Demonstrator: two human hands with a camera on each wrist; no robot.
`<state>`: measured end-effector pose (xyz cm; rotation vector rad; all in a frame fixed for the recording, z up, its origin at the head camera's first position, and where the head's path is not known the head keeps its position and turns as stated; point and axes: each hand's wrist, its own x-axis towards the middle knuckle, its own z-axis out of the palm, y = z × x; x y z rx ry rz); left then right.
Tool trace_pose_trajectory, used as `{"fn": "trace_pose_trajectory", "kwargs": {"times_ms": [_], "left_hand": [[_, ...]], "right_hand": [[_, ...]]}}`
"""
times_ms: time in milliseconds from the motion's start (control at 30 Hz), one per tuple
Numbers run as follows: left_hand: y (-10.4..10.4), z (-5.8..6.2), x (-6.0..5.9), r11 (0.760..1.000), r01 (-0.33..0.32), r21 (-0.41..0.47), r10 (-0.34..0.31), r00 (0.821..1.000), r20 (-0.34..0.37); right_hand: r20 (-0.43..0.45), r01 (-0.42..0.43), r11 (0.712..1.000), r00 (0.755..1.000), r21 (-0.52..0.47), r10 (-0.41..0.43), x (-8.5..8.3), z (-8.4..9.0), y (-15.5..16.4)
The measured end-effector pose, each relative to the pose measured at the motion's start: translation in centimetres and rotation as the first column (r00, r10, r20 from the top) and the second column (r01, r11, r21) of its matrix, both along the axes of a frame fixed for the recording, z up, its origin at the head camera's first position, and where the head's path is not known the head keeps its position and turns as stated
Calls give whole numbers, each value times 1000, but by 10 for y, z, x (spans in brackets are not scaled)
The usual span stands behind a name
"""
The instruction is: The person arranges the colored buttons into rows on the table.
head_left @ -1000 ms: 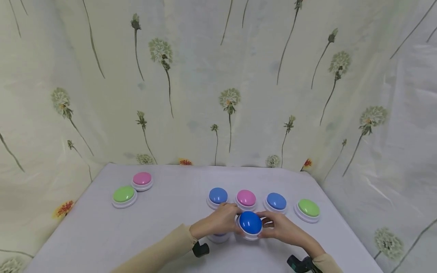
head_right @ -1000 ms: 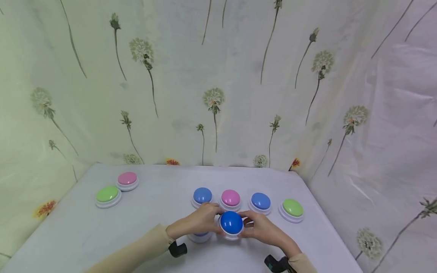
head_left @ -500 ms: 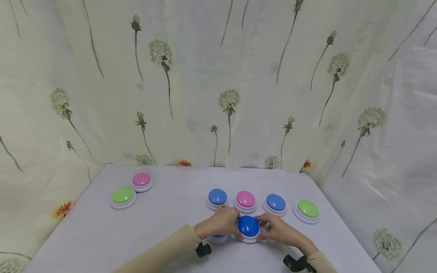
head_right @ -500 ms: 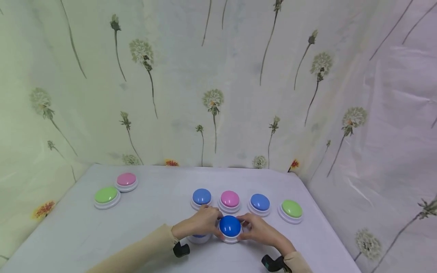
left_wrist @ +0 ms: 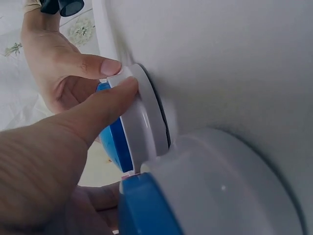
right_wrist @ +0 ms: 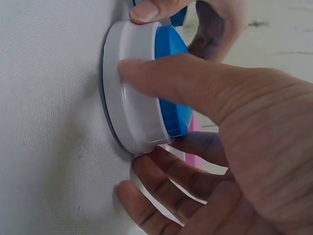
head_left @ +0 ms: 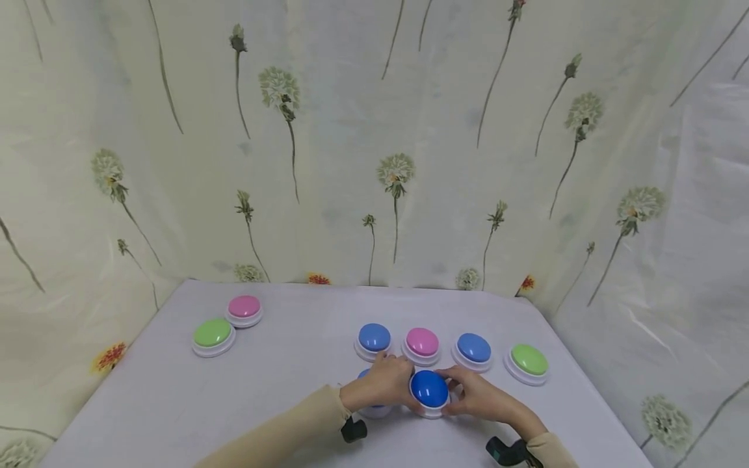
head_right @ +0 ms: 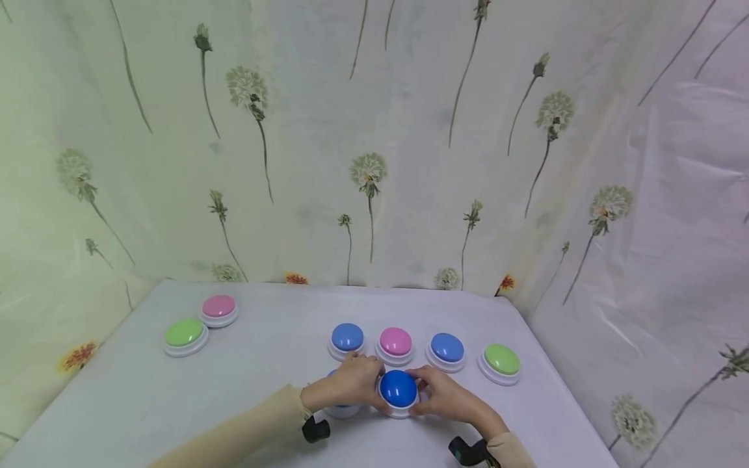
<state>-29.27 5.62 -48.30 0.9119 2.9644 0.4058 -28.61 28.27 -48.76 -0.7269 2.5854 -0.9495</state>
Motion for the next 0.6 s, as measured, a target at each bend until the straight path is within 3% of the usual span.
{"fn": "trace_pose_trajectory", "kwargs": {"times_ms": [200, 433, 600], "left_hand": [[-7, 1, 2, 1000, 23, 20, -23, 999, 31], [-32, 27, 7, 990, 56, 132, -64, 996, 56], [-54, 41, 13, 979, 83, 186, -89, 996, 25]], "right_hand": [[-1, 90, 996, 996, 9, -90, 7, 8, -7], [-144, 169, 986, 975, -6, -169, 14, 26, -20], [-185, 195, 980, 962, -41, -199, 20, 38, -34]]}}
